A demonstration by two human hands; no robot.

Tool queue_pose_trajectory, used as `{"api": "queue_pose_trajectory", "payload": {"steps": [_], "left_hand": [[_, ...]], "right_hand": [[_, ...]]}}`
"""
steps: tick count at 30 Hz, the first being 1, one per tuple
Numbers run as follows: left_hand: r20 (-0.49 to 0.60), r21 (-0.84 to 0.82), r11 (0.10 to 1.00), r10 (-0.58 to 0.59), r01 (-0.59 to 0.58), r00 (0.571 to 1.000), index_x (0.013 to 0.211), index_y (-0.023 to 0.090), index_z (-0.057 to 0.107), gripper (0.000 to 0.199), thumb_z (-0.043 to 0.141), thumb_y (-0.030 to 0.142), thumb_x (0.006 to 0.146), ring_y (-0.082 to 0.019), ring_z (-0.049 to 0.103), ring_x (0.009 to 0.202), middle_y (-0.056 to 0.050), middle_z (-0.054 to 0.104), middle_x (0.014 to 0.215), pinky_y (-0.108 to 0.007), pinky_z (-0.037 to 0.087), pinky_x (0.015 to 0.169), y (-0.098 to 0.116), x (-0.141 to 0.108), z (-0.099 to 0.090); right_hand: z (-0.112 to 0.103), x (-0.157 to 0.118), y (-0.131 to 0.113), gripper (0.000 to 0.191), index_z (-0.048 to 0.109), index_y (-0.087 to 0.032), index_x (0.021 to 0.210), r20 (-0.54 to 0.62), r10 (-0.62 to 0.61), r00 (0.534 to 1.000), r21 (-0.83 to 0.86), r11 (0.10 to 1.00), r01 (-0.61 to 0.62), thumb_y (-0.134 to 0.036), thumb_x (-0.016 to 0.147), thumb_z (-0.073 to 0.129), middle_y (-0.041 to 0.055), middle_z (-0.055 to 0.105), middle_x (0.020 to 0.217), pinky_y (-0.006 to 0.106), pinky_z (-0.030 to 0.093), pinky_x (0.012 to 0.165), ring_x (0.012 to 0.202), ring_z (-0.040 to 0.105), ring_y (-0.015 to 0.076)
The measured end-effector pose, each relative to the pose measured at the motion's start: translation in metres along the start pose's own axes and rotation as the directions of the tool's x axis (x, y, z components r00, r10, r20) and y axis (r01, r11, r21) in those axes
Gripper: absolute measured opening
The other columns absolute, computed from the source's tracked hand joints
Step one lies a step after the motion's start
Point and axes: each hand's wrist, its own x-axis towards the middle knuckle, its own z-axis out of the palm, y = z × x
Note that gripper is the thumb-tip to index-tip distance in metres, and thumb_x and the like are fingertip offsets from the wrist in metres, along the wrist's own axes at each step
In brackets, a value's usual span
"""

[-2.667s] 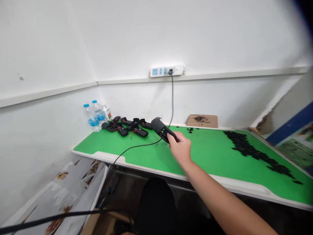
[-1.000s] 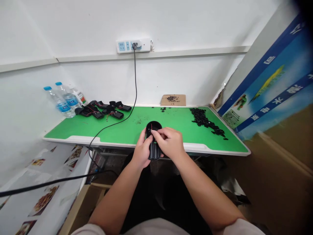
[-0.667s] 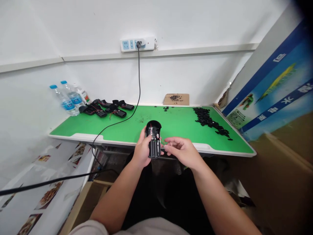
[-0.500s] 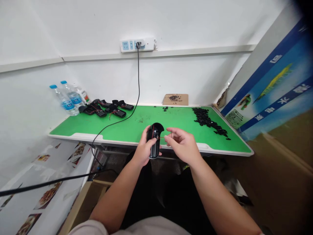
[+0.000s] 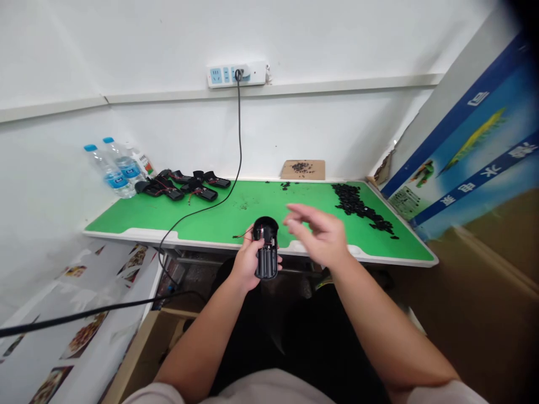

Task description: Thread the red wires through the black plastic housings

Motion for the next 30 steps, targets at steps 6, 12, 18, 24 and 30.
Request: {"api": "queue_pose_trajectory", "payload": {"steps": [6,12,18,24,30], "left_hand": [[0.114,-0.050,0.998,0.030,-0.025,0.993,0.113,0.026,0.041,0.041,0.063,0.032,0.079,-0.018,0.066,0.068,-0.004,0.065,0.090,-0.035,0.057,0.059,0.007,-0.001,-0.004],[0.057,0.101,0.988,0.111,-0.117,0.992,0.104,0.022,0.043,0.044,0.073,0.030,0.073,-0.016,0.063,0.058,-0.002,0.063,0.083,-0.027,0.052,0.050,0.010,0.011,-0.001],[0.087,0.017,0.988,0.154,-0.156,0.984,0.114,0.024,0.047,0.053,0.076,0.024,0.069,-0.014,0.064,0.068,-0.001,0.063,0.089,-0.028,0.053,0.065,0.007,0.028,0.002],[0.049,-0.009,0.981,0.192,-0.192,0.980,0.112,0.024,0.052,0.053,0.078,0.019,0.066,-0.011,0.060,0.076,0.001,0.062,0.087,-0.023,0.048,0.072,-0.001,0.042,0.007],[0.032,-0.018,0.978,0.207,-0.207,0.978,0.109,0.023,0.052,0.049,0.077,0.019,0.067,-0.010,0.058,0.075,0.002,0.062,0.086,-0.022,0.047,0.073,-0.003,0.037,0.013]], "right_hand": [[-0.014,-0.038,0.061,0.031,0.071,-0.014,0.095,-0.379,0.469,0.797,0.218,0.883,-0.416,-0.036,0.074,0.072,0.0044,0.069,0.071,0.030,0.052,0.054,0.052,0.059,0.0132],[-0.008,-0.061,0.094,0.040,0.071,-0.011,0.097,-0.374,0.531,0.760,0.137,0.842,-0.522,-0.044,0.073,0.070,0.0066,0.067,0.073,0.032,0.053,0.055,0.056,0.059,0.0152],[0.023,-0.059,0.055,0.027,0.069,-0.020,0.111,-0.087,0.197,0.977,0.067,0.979,-0.192,-0.029,0.088,0.058,0.0080,0.063,0.100,0.035,0.053,0.079,0.088,0.061,0.0171],[0.056,-0.057,0.046,0.032,0.066,-0.022,0.119,-0.244,0.162,0.956,0.023,0.987,-0.161,-0.024,0.092,0.050,0.0026,0.052,0.083,0.030,0.050,0.069,0.077,0.055,0.0142],[0.068,-0.063,0.045,0.037,0.060,-0.022,0.128,-0.346,0.232,0.909,0.095,0.973,-0.212,-0.022,0.094,0.046,0.0063,0.055,0.096,0.032,0.051,0.078,0.089,0.058,0.0155]]}}
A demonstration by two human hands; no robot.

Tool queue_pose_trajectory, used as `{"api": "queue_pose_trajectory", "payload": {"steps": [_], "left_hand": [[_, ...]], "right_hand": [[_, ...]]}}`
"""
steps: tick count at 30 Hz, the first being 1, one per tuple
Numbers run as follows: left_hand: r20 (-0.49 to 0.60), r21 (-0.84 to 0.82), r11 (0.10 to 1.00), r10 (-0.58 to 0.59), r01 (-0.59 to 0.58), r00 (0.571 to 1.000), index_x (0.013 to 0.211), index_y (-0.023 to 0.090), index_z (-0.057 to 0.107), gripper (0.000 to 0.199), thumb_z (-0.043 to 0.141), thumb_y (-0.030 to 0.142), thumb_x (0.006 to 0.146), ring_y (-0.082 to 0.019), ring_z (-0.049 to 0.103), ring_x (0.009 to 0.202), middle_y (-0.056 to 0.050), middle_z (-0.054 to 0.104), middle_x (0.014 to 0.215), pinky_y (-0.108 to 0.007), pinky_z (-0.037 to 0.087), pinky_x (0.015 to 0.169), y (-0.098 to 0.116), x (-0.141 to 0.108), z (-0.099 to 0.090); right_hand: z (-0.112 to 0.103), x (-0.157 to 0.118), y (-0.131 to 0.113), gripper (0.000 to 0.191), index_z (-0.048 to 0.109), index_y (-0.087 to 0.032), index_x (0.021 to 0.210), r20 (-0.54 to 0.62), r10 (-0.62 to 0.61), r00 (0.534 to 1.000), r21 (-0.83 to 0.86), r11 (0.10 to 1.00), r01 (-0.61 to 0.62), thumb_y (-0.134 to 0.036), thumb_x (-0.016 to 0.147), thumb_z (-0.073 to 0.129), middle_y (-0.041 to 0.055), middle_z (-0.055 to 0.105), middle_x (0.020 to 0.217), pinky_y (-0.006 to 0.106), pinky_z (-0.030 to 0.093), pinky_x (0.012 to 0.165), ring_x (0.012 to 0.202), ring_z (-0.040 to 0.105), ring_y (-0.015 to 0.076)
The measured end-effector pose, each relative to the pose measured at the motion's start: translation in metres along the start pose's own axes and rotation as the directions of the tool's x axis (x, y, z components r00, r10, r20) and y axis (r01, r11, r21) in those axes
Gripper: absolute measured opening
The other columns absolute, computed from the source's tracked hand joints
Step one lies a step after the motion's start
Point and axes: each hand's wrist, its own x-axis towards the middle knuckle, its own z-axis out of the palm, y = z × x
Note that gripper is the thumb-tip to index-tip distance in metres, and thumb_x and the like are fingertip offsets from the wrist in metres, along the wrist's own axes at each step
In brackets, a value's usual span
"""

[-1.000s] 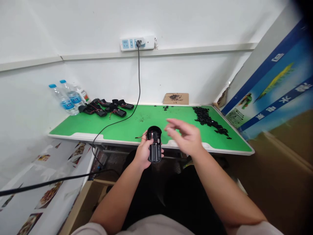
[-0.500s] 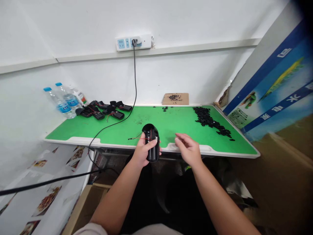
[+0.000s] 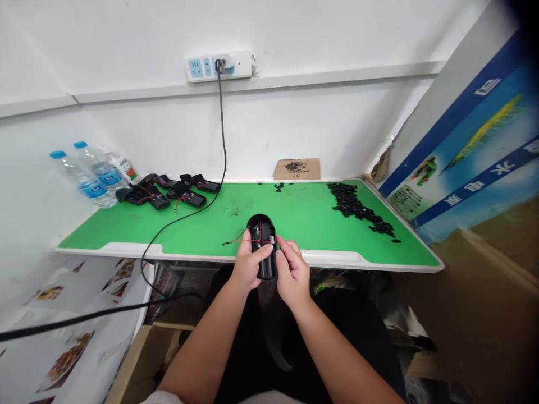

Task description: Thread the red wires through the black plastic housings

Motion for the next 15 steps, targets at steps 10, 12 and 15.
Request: {"api": "queue_pose_trajectory", "payload": {"steps": [10,12,15], "left_hand": [[-0.047,0.015,1.000,0.019,-0.018,0.999,0.108,0.024,0.049,0.049,0.077,0.023,0.068,-0.011,0.059,0.073,0.002,0.061,0.085,-0.024,0.050,0.070,0.015,-0.030,0.022],[-0.041,0.027,0.999,0.026,-0.025,0.999,0.113,0.025,0.048,0.053,0.077,0.022,0.069,-0.011,0.059,0.076,0.002,0.061,0.087,-0.024,0.050,0.071,0.017,-0.035,0.025],[-0.005,0.045,0.999,0.024,-0.024,1.000,0.117,0.025,0.049,0.055,0.077,0.021,0.070,-0.012,0.060,0.078,0.000,0.062,0.090,-0.025,0.051,0.074,0.019,-0.041,0.028]], "right_hand": [[-0.005,-0.010,-0.025,0.041,0.060,-0.031,0.128,-0.046,-0.040,0.998,0.083,0.996,0.044,-0.021,0.088,0.057,0.0016,0.046,0.083,0.031,0.048,0.064,0.074,0.051,0.0144],[-0.007,-0.011,-0.027,0.040,0.061,-0.031,0.127,-0.042,-0.029,0.999,0.132,0.991,0.034,-0.021,0.089,0.056,0.0008,0.045,0.079,0.032,0.047,0.066,0.074,0.050,0.0147],[-0.009,-0.015,-0.028,0.040,0.061,-0.032,0.127,-0.056,-0.023,0.998,0.178,0.984,0.033,-0.021,0.089,0.055,0.0013,0.048,0.081,0.034,0.047,0.069,0.075,0.050,0.0150]]}}
